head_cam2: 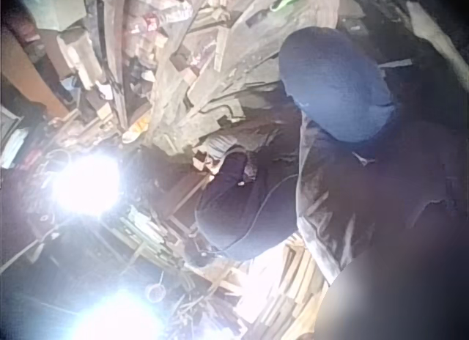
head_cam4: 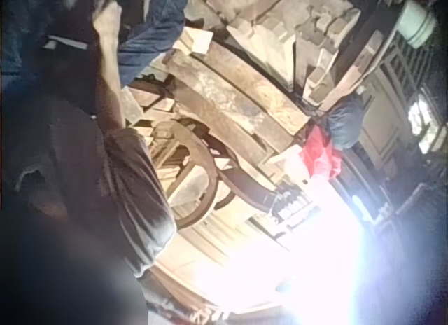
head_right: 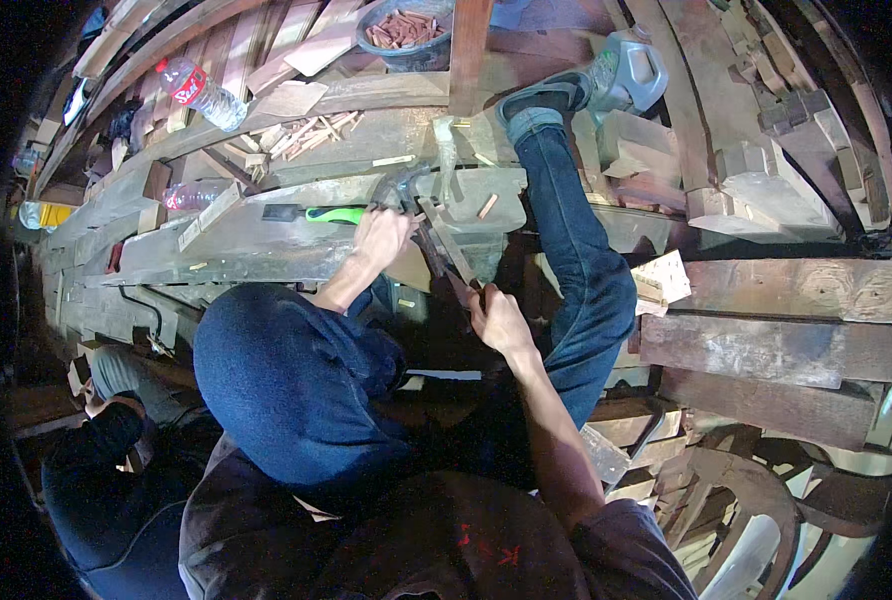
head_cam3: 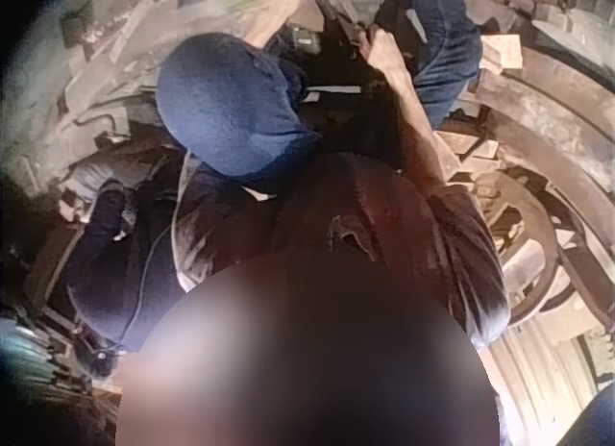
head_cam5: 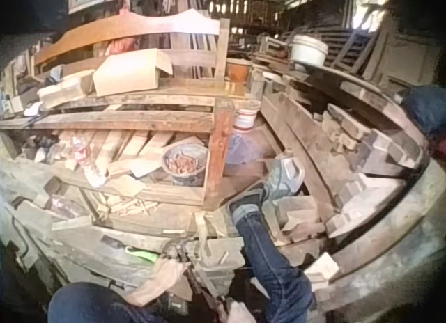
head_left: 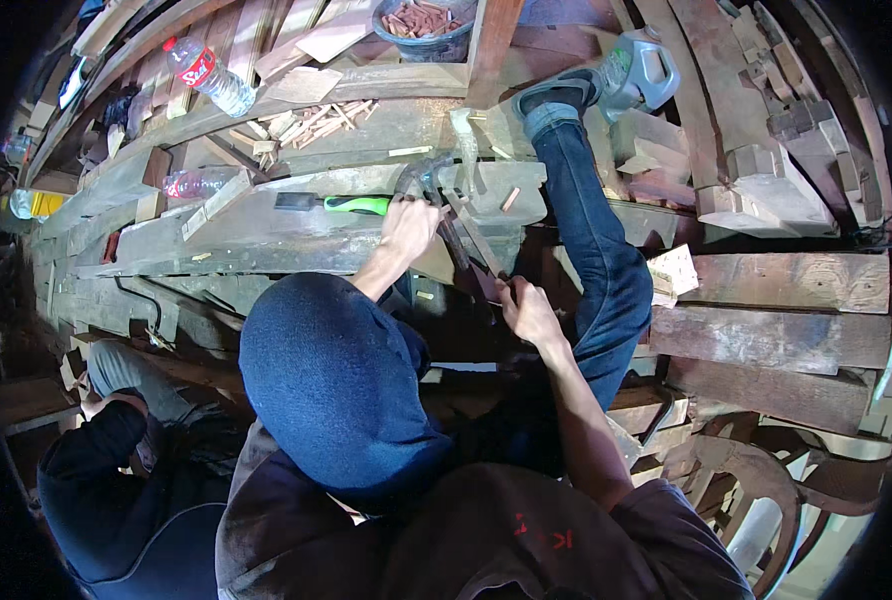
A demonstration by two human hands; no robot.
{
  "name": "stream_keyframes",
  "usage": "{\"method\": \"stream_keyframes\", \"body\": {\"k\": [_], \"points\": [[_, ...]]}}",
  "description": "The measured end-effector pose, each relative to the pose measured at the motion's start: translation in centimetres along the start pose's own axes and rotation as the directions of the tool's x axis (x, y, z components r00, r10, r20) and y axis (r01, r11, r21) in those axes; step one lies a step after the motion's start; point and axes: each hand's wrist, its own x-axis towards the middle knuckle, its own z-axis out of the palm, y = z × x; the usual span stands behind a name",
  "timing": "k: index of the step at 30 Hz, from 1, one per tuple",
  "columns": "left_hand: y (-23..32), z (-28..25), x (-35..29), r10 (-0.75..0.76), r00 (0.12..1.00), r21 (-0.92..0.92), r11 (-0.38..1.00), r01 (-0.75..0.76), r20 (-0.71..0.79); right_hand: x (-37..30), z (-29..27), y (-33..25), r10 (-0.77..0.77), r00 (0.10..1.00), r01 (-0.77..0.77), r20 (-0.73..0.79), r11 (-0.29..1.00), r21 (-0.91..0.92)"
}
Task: Assembling and hammering small wooden pieces to create a structure in a workshop.
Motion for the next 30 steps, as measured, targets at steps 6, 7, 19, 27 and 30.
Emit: {"method": "stream_keyframes", "body": {"k": [6,7,19,27,30], "points": [[0.7,-0.7,0.7,0.072,0.996,0.035,0.997,-0.073,0.043,0.5,0.7,0.3,0.042,0.999,-0.042,-0.009,0.999,0.011],[0.6,-0.8,0.8,0.088,0.995,0.051,0.995,-0.091,0.048,0.7,0.9,0.2,0.042,0.999,-0.042,-0.008,0.999,0.012],[1.2,-0.8,0.3,0.092,0.984,0.065,0.993,-0.103,0.15,-0.5,1.6,2.6,-0.123,0.992,0.124,0.019,0.991,-0.058],[1.2,-0.6,0.0,0.022,0.995,0.005,1.0,-0.022,0.095,0.5,2.0,1.1,0.064,0.998,-0.063,0.026,0.998,-0.025],[1.6,-1.2,0.2,-0.025,0.999,-0.097,0.995,0.029,0.041,0.9,2.0,1.7,0.065,0.997,-0.062,0.049,0.996,-0.065]]}}
